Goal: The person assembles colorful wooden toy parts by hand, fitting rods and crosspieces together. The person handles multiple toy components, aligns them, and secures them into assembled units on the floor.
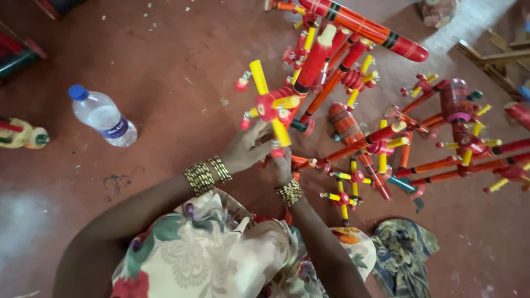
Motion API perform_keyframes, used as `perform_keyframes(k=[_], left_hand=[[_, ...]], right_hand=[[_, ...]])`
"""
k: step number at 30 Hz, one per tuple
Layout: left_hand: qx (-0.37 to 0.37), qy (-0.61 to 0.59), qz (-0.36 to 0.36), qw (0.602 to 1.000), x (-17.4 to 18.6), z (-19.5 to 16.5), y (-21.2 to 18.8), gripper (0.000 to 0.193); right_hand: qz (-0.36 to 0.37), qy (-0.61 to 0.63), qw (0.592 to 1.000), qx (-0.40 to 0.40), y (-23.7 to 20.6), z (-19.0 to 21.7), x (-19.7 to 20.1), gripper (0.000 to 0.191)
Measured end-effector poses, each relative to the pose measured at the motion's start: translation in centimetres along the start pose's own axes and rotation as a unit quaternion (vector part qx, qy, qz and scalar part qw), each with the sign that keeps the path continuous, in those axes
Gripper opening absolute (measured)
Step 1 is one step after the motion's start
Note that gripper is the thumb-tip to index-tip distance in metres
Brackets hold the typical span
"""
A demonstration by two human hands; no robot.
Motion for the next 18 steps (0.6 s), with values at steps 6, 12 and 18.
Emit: perform_keyframes(k=[6,12,18], left_hand=[[0.022,-0.045,0.024,0.998,-2.1,6.9,2.2,0.04],[-0.018,-0.047,0.055,0.997,-3.4,9.4,4.6,0.044],[0.078,0.092,0.054,0.991,-3.4,12.2,5.1,0.06]], right_hand=[[-0.108,-0.287,0.951,-0.048,-0.8,4.5,0.0,0.037],[-0.179,-0.527,0.83,0.023,-4.1,11.8,-1.0,0.023],[-0.302,-0.378,0.874,0.034,-10.1,14.2,1.3,0.016]])
Point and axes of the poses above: each hand's wrist, its own y-axis towards the middle knuckle, its own x-axis out of the back of the hand, z = x × y, the point moved 3 cm from there along y, towards the middle knuckle, and after that the axes turned 4 degrees about -y, right-handed, at the moved point
